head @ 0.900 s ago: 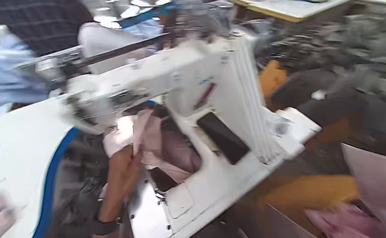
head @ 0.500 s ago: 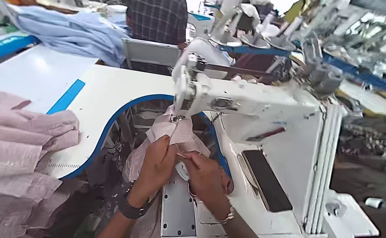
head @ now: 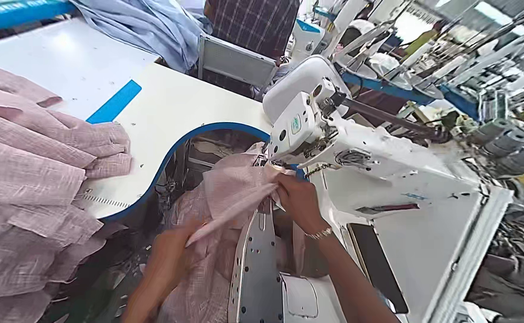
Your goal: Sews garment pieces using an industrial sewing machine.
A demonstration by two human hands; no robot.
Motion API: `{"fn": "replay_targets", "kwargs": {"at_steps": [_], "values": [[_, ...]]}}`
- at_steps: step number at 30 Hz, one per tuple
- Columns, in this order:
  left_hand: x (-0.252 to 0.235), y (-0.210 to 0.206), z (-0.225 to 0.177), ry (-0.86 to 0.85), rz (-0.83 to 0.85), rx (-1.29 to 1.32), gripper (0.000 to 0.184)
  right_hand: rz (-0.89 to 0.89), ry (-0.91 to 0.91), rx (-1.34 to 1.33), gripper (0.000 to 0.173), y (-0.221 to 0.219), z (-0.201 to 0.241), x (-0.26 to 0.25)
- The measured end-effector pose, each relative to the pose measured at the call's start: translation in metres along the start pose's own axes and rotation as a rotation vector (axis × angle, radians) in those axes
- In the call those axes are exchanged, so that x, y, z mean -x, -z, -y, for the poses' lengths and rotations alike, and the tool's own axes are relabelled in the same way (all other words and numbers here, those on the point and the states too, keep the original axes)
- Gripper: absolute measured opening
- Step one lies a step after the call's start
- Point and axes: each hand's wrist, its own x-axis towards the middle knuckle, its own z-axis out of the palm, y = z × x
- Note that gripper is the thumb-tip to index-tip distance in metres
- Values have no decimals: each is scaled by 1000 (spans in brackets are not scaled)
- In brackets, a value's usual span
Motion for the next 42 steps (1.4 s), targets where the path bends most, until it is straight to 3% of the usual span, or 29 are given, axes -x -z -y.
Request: {"fn": "replay_targets", "kwargs": {"at_steps": [2, 3, 4, 5, 8, 10, 12, 14, 16, 17, 19, 22, 26, 31, 35, 37, 42], "values": [[27, 6, -19, -67, 310, 135, 8, 8, 12, -18, 19, -12, -1, 17], [28, -2, -43, -143, 409, 203, 12, 7, 34, -48, 20, -24, 5, 31], [14, -12, -60, -174, 403, 240, 19, -31, 56, -86, 21, -34, 10, 38], [-14, -23, -63, -162, 294, 220, 20, -48, 39, -131, 24, -35, 13, 37], [-100, -72, -38, 16, -12, 128, 28, 138, -302, -232, 48, 14, -26, 44], [-121, -93, -44, 108, -122, 86, 38, 22, -462, -159, 26, 41, -82, 47], [-125, -92, -50, 207, -22, 42, 53, -141, -527, -64, 26, 45, -97, 50], [-122, -94, -47, 242, 78, 16, 60, -183, -394, -66, 25, 28, -72, 56], [-123, -91, -43, 193, 33, 9, 72, -220, -151, -153, 20, -4, -41, 52], [-119, -90, -41, 129, -16, 7, 79, -259, -28, -199, 18, -18, -36, 49], [-110, -92, -31, -44, -88, -36, 73, -223, 83, -290, 20, -29, -38, 49], [-105, -92, -21, -190, -58, -167, 56, -151, 93, -316, 21, -25, -43, 49], [-111, -91, -22, -212, 31, -132, 48, -43, 110, -261, 15, -19, -37, 51], [-119, -92, -20, -306, -77, -193, 42, 30, 106, -264, 16, -12, -37, 53], [-111, -101, -19, -273, -159, -13, 43, 5, -75, -863, 14, -36, -37, 46], [-112, -103, -16, -268, -159, 95, 46, -33, -157, -1037, 14, -48, -32, 36], [-115, -101, -20, -308, -170, 73, 37, -264, -116, -490, 15, -52, -11, 39]]}}
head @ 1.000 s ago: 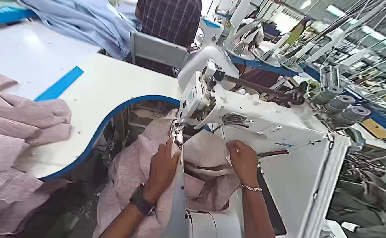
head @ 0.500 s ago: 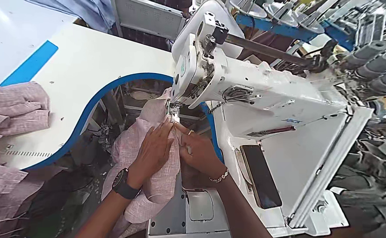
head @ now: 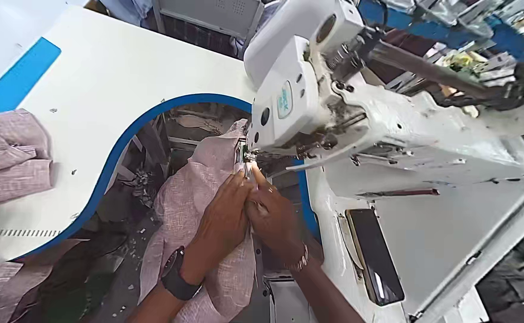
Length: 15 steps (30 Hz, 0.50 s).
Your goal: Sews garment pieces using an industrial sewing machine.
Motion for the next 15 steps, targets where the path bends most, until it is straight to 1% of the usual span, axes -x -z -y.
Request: {"fn": "replay_targets", "kwargs": {"at_steps": [1, 3, 5, 6, 8, 10, 13, 15], "values": [[0, 0, -1, 10, -5, 1, 35, -5, -44, -46, 13, 3, 4, 3], [1, -4, -2, 30, -30, 16, 33, 54, -174, -257, 10, 9, 3, 1], [0, -7, -1, 35, -33, 21, 33, 101, -271, -385, 6, 10, -1, -7], [-2, -7, 1, 32, -32, 20, 33, 112, -275, -401, 5, 10, -2, -9], [-5, -8, 1, 20, -31, 16, 34, 88, -223, -343, 5, 11, -3, -9], [-7, -7, 1, 22, -42, 5, 33, 54, -175, -262, 12, 9, -2, -4], [-3, -9, -1, 28, -43, -1, 34, 96, -214, -303, 14, 14, -3, 0], [-8, -10, -1, 29, -52, -6, 34, 102, -207, -287, 13, 16, -5, -5]]}}
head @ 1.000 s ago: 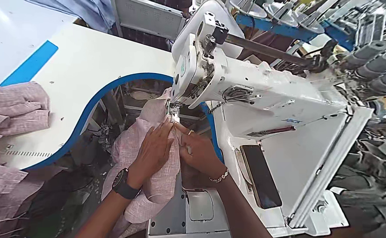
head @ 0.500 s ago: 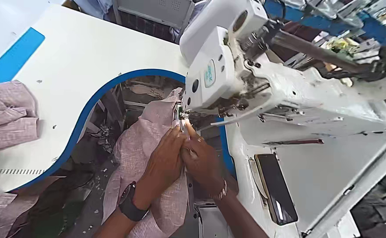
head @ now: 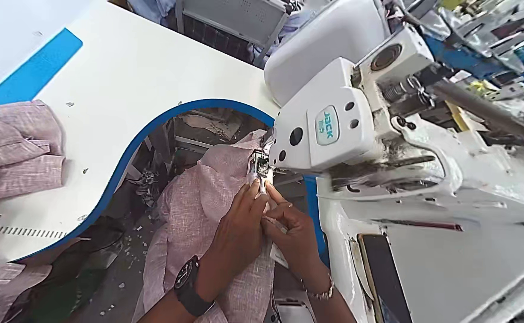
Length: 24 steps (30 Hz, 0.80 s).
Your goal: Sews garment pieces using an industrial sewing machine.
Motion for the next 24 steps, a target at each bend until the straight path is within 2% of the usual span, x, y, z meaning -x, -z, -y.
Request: {"fn": "replay_targets", "kwargs": {"at_steps": [3, 6, 8, 9, 12, 13, 14, 16, 17, 19, 21, 24], "values": [[-1, -2, 3, 30, -14, 27, 34, -92, 91, 177, 13, -14, 2, 4], [-12, -7, 9, 30, -82, 84, 23, -268, 228, 540, 16, -33, 15, 2], [-18, -5, 8, 56, -83, 80, 20, -291, 227, 726, 19, -29, 26, 8], [-15, 5, 1, 119, -10, 104, 25, -255, 190, 787, 21, -20, 36, 26], [6, 67, -31, 396, 394, 184, 63, -141, 184, 914, 21, 28, 63, 81], [20, 75, -44, 446, 521, 193, 65, -100, 234, 1017, 21, 50, 67, 90], [35, 77, -55, 472, 572, 186, 56, -56, 296, 1131, 22, 68, 69, 91], [61, 64, -61, 395, 354, 165, 31, 20, 401, 1270, 20, 74, 77, 84], [67, 56, -57, 347, 244, 199, 27, 51, 416, 1267, 17, 62, 85, 84], [71, 46, -43, 306, 172, 382, 25, 90, 353, 1137, 15, 21, 99, 91], [70, 43, -32, 335, 232, 599, 16, 67, 277, 989, 17, -14, 95, 96], [51, 44, -7, 378, 341, 795, 14, 56, 233, 915, 20, -27, 83, 80]]}}
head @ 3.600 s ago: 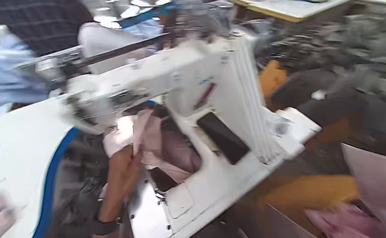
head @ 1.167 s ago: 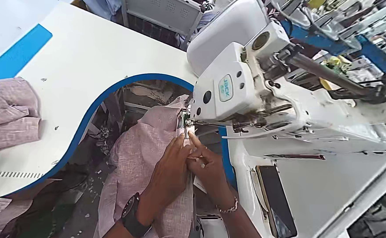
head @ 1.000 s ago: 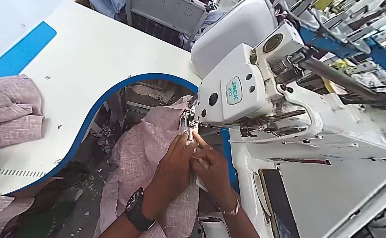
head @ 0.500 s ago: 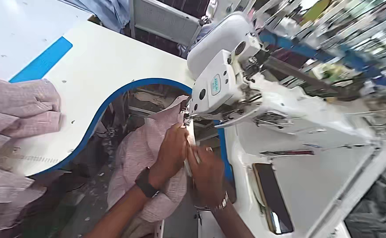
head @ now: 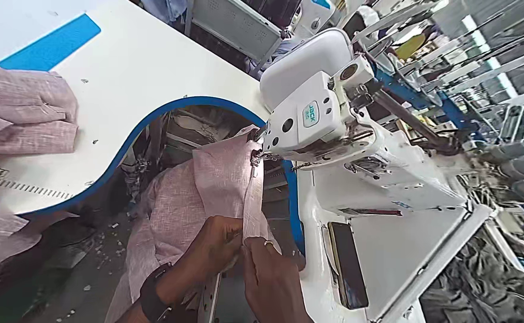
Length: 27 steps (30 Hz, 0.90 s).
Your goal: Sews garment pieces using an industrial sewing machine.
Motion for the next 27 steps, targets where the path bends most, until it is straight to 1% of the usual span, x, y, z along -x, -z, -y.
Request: {"fn": "replay_targets", "kwargs": {"at_steps": [2, 6, 7, 8, 9, 10, 12, 14, 17, 19, 20, 21, 22, 23, 24, 25, 26, 27], "values": [[-15, 8, 3, 20, 29, 24, 13, 27, -3, -7, 19, -5, -7, -12], [-37, 11, 7, 5, -5, 13, 11, 61, -91, -109, 21, -6, -22, -31], [-36, 11, 1, 22, 6, -41, 26, 78, -122, -138, 22, 0, -27, -31], [-30, 12, -8, 53, 46, -120, 45, 76, -122, -107, 22, 7, -31, -29], [-23, 10, -17, 75, 72, -179, 54, 71, -81, -23, 22, 13, -32, -28], [-17, 8, -21, 80, 90, -234, 56, 81, -36, 57, 20, 15, -27, -25], [-8, 2, -18, 61, 73, -287, 49, 29, 26, 208, 15, 2, -13, -14], [-14, 6, -6, 16, 15, -244, 38, -41, 47, 279, 10, -11, -5, -21], [-31, 6, 6, -36, -57, -161, 27, -56, -10, 244, 7, -21, -3, -34], [-31, 5, 5, -13, -94, -177, 29, -84, -54, 188, 10, -25, -9, -29], [-21, 4, 1, 26, -90, -229, 28, -22, -101, 163, 13, -18, -11, -15], [-4, 7, -5, 70, -93, -274, 28, 115, -169, 148, 15, -5, -14, 0], [14, 13, -6, 79, -126, -336, 27, 278, -228, 140, 17, 7, -22, 9], [30, 20, -2, 81, -161, -386, 25, 514, -297, 107, 20, 15, -38, 11], [43, 32, 5, 88, -197, -426, 26, 765, -342, 41, 24, 11, -59, 6], [51, 42, 11, 86, -240, -461, 26, 924, -322, -79, 25, -5, -84, 2], [54, 40, 15, 60, -290, -475, 28, 976, -226, -267, 22, -23, -114, 7], [51, 35, 14, 3, -323, -489, 28, 956, -133, -506, 17, -39, -140, 6]]}}
